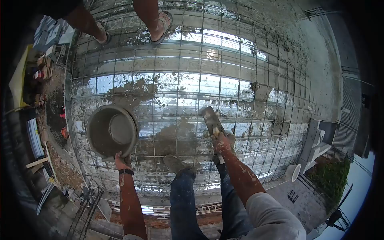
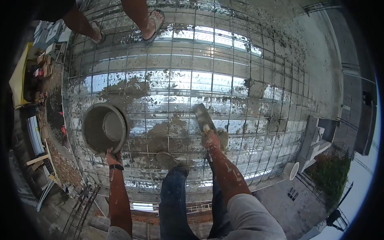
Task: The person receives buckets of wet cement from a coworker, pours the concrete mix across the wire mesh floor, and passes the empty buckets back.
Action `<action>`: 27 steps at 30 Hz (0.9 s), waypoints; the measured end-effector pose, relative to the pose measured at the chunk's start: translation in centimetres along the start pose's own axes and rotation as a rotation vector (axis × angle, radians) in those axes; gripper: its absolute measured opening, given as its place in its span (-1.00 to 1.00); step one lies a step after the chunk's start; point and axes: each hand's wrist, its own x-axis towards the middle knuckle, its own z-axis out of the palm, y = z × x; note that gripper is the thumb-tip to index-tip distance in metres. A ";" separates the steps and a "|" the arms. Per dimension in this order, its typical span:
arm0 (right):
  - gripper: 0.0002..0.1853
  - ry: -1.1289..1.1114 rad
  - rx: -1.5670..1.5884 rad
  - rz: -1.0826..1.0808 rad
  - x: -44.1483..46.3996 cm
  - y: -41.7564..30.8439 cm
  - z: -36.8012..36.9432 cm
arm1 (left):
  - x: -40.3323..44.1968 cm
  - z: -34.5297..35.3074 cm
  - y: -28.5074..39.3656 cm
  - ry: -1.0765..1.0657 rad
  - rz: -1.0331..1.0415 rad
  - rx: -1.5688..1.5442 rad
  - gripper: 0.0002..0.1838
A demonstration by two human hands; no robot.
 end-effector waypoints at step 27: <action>-0.40 -0.007 0.104 -0.193 -16.9 -4.9 -2.8 | -10.9 -7.2 -3.3 -0.127 0.224 0.900 -0.55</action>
